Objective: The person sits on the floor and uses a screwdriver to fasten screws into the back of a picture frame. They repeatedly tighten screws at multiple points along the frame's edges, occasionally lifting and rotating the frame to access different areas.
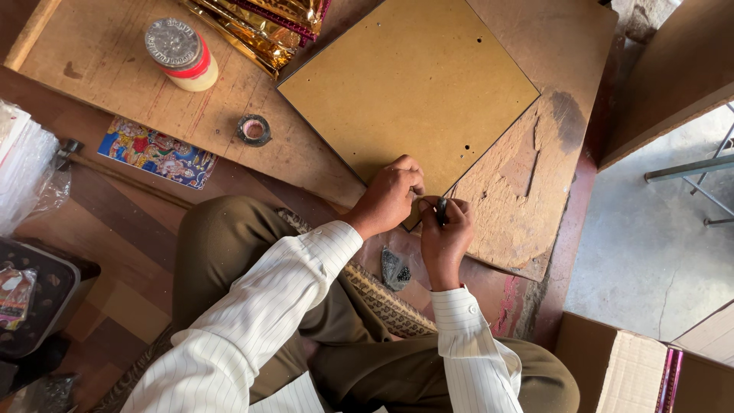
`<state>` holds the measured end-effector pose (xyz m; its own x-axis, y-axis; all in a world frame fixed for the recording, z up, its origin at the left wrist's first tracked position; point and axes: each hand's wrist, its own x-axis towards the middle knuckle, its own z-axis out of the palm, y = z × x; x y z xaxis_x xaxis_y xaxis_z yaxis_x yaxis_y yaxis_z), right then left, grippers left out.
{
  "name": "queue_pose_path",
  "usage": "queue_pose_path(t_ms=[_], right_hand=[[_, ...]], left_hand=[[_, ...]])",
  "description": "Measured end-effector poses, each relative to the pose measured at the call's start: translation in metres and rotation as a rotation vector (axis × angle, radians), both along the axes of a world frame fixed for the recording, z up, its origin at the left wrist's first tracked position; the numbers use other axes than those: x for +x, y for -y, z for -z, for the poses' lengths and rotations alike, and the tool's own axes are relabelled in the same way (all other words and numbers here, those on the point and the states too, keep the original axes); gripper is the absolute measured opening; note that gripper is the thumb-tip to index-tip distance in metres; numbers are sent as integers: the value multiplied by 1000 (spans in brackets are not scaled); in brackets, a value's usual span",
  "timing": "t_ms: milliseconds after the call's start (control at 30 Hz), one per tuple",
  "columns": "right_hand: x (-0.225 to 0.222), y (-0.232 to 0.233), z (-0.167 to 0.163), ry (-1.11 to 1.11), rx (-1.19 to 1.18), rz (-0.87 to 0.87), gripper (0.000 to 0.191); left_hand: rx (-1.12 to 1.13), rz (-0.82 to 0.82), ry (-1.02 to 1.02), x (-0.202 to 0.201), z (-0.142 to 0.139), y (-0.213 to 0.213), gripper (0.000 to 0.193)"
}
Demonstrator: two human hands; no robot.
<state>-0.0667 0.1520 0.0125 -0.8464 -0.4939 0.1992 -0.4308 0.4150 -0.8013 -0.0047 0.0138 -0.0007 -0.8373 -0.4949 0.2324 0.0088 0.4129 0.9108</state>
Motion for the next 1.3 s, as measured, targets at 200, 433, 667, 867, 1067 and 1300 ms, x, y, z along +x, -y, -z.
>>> queue_pose_path(t_ms=[200, 433, 667, 867, 1067, 1300], right_hand=[[0, 0, 9, 186, -146, -15, 4], [-5, -5, 14, 390, -254, -5, 3], [-12, -6, 12, 683, -355, 77, 4], [-11, -3, 7, 701, -353, 81, 4], [-4, 0, 4, 649, -348, 63, 3], [-4, 2, 9, 728, -427, 97, 4]], left_hand=[[-10, -5, -11, -2, 0, 0, 13], [-1, -3, -10, -4, 1, -1, 12], [48, 30, 17, -3, 0, 1, 9], [27, 30, 29, -2, -2, 1, 7], [-11, 15, 66, -4, 0, 0, 7], [-56, -36, 61, -7, 3, -4, 7]])
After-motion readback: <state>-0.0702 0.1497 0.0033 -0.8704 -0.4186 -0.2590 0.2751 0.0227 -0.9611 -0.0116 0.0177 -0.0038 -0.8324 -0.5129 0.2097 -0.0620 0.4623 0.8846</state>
